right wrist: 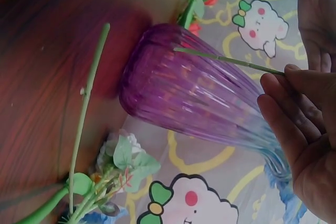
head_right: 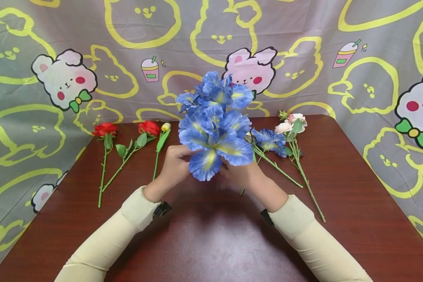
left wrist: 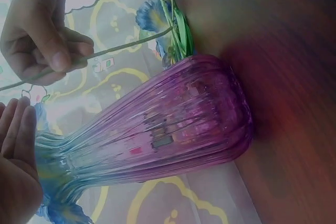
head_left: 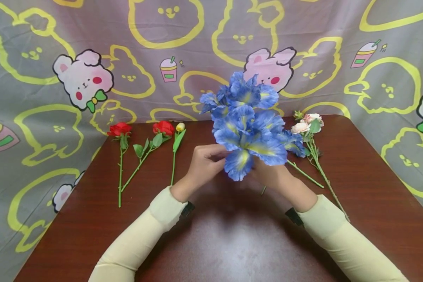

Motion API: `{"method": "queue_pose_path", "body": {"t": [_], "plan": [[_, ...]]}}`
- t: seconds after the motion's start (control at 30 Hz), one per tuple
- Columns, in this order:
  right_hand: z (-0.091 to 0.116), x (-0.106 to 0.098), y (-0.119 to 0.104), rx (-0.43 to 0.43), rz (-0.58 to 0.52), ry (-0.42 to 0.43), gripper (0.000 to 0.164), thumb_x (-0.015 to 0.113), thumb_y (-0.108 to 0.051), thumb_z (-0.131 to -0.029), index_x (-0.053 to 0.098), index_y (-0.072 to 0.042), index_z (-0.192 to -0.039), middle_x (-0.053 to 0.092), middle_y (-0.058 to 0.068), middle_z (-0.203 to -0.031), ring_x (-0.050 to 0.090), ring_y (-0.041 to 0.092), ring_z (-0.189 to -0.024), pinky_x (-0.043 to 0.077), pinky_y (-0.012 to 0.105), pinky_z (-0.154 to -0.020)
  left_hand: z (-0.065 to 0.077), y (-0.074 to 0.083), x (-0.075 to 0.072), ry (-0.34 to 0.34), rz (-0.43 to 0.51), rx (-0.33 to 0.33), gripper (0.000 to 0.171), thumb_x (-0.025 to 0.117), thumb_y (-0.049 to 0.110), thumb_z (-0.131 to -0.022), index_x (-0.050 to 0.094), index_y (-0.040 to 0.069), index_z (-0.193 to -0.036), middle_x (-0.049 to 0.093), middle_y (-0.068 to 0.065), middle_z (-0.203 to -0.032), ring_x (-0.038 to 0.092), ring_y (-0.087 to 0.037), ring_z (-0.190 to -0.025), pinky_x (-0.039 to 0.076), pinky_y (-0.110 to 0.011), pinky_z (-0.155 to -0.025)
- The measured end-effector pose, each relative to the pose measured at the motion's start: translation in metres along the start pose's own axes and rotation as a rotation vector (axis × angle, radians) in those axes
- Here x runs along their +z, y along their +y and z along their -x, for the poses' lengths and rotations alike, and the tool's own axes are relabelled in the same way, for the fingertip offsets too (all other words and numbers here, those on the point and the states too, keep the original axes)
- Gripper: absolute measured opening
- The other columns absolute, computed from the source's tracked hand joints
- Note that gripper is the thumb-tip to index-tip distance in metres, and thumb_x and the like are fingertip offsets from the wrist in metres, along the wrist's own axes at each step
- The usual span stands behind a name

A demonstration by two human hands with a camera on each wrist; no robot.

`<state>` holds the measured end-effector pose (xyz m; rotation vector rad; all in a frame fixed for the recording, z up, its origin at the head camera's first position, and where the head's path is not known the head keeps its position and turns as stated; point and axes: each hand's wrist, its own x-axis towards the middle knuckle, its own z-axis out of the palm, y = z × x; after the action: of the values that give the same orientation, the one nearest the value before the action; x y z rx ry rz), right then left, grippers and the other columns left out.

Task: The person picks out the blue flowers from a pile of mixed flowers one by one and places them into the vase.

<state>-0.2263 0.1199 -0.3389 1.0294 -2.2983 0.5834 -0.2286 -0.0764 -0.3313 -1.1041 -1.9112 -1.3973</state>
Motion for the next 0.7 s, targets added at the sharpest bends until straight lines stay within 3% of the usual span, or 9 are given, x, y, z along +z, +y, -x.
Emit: {"method": "queue_pose_path", "body": {"t": [0.2, 0.3, 0.43, 0.57, 0.7], "plan": [[-0.005, 0.005, -0.002, -0.073, -0.054, -0.031, 0.036, 0.069, -0.015, -0.073, 0.055, -0.002, -0.103, 0.053, 0.01, -0.099, 0.046, 0.024, -0.097, 0.038, 0.037, -0.082, 0.004, -0.005, -0.001, 0.048, 0.0, 0.02, 0.015, 0.057, -0.011, -0.067, 0.063, 0.001, -0.059, 0.053, -0.003, -0.054, 0.043, -0.01, -0.049, 0.037, -0.023, -0.045], [-0.005, 0.007, -0.004, -0.075, -0.137, -0.061, 0.031, 0.069, -0.014, -0.074, 0.055, -0.003, -0.1, 0.054, 0.006, -0.097, 0.047, 0.019, -0.095, 0.039, 0.034, -0.08, 0.004, -0.005, -0.002, 0.055, 0.011, 0.028, 0.01, 0.064, -0.007, -0.068, 0.065, 0.0, -0.06, 0.056, -0.005, -0.054, 0.046, -0.008, -0.05, 0.04, -0.022, -0.046], [-0.007, 0.004, -0.012, -0.03, -0.259, -0.074, 0.035, 0.07, -0.011, -0.073, 0.053, -0.002, -0.103, 0.054, 0.005, -0.098, 0.046, 0.018, -0.095, 0.04, 0.033, -0.079, 0.005, -0.006, -0.003, 0.06, -0.015, 0.052, 0.006, 0.068, -0.007, -0.064, 0.067, -0.002, -0.061, 0.061, -0.009, -0.058, 0.051, -0.007, -0.052, 0.044, -0.023, -0.049], [-0.017, -0.011, -0.029, 0.004, -0.375, -0.053, 0.051, 0.071, -0.005, -0.069, 0.047, 0.005, -0.114, 0.051, 0.014, -0.111, 0.042, 0.023, -0.104, 0.035, 0.037, -0.086, 0.005, -0.003, -0.003, 0.06, -0.051, 0.068, 0.008, 0.067, -0.011, -0.062, 0.066, -0.003, -0.059, 0.061, -0.011, -0.057, 0.053, -0.009, -0.051, 0.044, -0.024, -0.048], [-0.019, -0.02, -0.038, 0.081, -0.469, -0.096, 0.055, 0.068, -0.004, -0.07, 0.043, 0.008, -0.118, 0.046, 0.018, -0.118, 0.038, 0.022, -0.109, 0.033, 0.034, -0.089, 0.007, -0.005, -0.004, 0.053, -0.051, 0.079, 0.007, 0.066, -0.011, -0.061, 0.066, -0.004, -0.061, 0.062, -0.013, -0.058, 0.055, -0.012, -0.053, 0.045, -0.026, -0.048]]}}
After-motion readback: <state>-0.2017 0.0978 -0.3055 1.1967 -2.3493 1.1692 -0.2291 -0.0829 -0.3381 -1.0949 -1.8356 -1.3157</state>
